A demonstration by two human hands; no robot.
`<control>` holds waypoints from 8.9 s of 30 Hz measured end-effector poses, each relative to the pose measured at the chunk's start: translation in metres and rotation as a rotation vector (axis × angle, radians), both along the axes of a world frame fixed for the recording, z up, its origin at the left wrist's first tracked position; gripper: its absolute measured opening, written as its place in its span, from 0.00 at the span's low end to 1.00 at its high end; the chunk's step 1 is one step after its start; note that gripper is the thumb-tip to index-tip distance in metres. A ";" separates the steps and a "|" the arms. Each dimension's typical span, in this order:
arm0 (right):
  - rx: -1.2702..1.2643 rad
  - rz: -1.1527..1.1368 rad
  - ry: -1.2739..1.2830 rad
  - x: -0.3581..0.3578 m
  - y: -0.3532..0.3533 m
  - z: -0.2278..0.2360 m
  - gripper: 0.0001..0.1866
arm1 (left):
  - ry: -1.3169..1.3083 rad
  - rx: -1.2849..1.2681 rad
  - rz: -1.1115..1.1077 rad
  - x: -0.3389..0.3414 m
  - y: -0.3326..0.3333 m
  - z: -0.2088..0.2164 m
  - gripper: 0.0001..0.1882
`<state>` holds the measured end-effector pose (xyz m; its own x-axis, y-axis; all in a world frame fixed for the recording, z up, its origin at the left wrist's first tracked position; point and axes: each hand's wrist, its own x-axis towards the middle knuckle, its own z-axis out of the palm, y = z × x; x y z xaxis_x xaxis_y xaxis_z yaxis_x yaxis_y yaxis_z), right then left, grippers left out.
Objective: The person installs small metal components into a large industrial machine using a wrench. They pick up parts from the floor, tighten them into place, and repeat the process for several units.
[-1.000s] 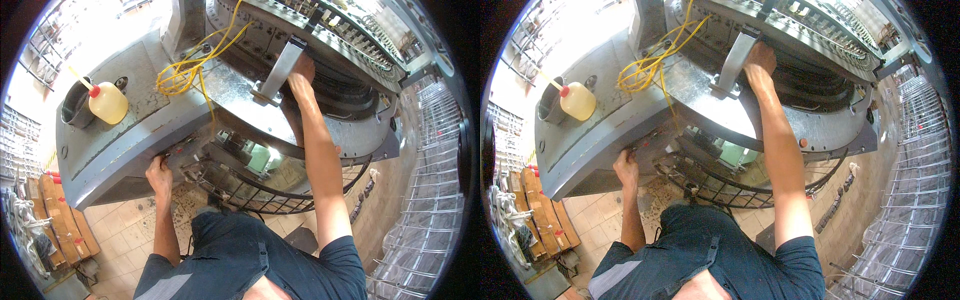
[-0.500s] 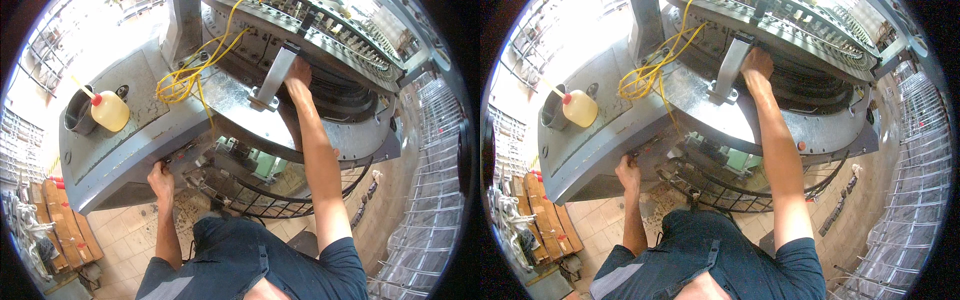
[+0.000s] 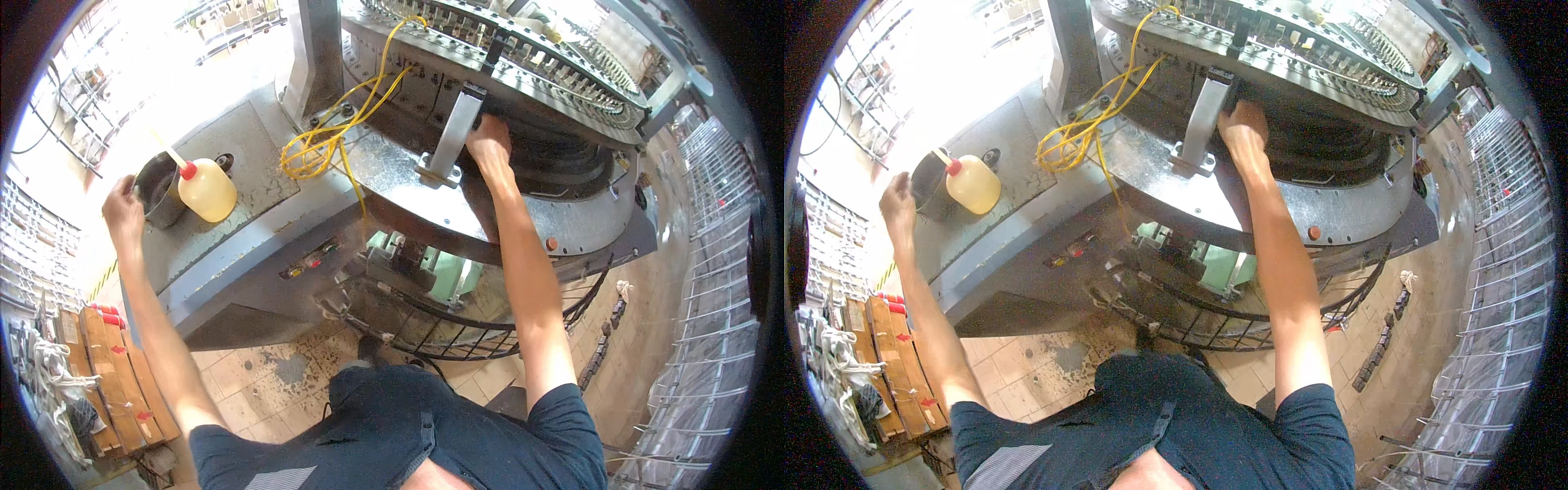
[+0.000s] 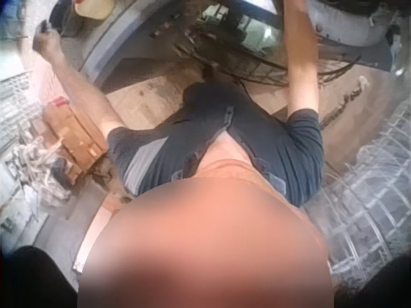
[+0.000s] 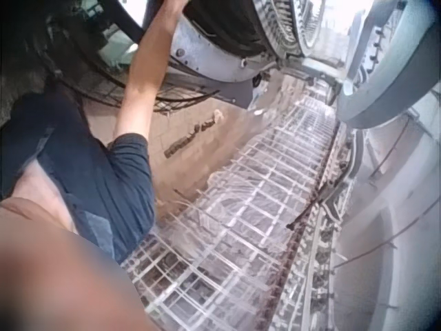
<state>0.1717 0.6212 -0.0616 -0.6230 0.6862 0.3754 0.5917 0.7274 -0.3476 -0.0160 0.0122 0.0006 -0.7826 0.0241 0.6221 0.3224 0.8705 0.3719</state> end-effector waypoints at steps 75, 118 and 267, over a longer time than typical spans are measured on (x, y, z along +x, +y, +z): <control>-0.009 0.359 0.151 0.022 -0.006 -0.006 0.10 | -0.147 0.375 -0.984 0.081 0.474 -0.062 0.11; 0.141 0.001 0.020 0.082 0.022 0.001 0.29 | 0.112 0.386 -1.156 0.064 0.484 -0.093 0.13; -0.209 0.608 0.424 -0.035 0.003 -0.039 0.08 | -0.064 0.063 -1.122 0.026 0.378 -0.094 0.17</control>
